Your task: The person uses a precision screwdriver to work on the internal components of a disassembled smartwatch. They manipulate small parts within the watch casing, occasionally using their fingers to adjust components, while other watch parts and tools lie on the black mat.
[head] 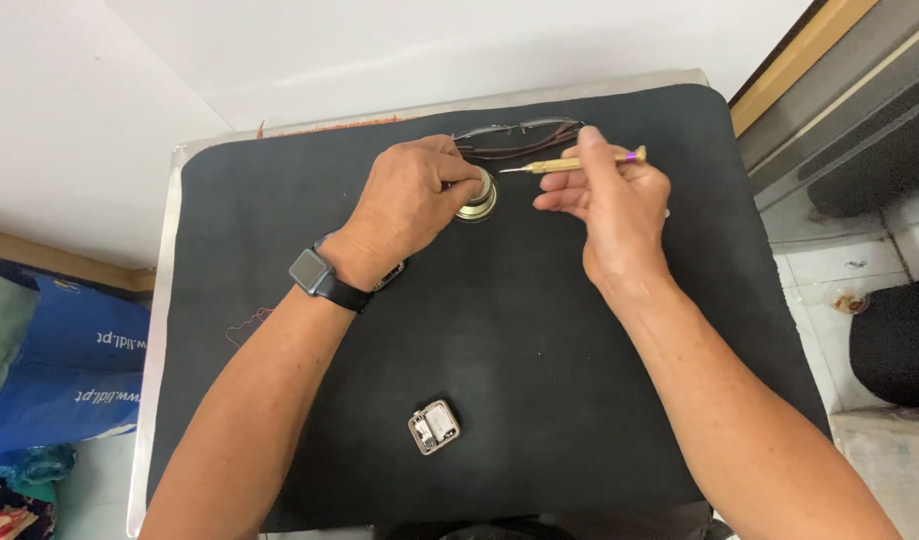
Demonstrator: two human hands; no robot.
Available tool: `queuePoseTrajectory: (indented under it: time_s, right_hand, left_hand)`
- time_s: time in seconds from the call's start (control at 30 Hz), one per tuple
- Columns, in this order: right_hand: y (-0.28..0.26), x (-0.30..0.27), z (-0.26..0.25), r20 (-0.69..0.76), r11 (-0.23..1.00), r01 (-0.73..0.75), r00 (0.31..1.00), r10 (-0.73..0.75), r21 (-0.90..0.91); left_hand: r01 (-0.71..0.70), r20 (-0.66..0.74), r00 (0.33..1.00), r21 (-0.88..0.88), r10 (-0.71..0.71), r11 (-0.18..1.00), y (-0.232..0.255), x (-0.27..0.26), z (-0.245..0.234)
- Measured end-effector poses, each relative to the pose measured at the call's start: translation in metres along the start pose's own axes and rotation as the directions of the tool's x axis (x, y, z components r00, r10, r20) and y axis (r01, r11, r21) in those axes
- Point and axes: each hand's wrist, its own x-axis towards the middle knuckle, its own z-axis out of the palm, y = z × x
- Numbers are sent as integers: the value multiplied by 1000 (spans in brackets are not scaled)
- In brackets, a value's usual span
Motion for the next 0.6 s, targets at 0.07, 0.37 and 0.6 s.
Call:
queuePoseTrajectory:
  time_s: [0.07,0.37,0.6]
  right_hand:
    - [-9,-4,-1,-10,1000,0,1000,-1,-26]
    - [-51,-31,-14,221,802,338,940,-260,-492]
    - [-55,-40,-17,313,419,309,948,-61,-854]
  left_hand:
    - [-16,44,999,54,14,998,-1,0,-1]
    - [-63,82,995,63,58,996,-1,2,-13]
    - [211,-71,976,35,-208,977,34,-31,-55]
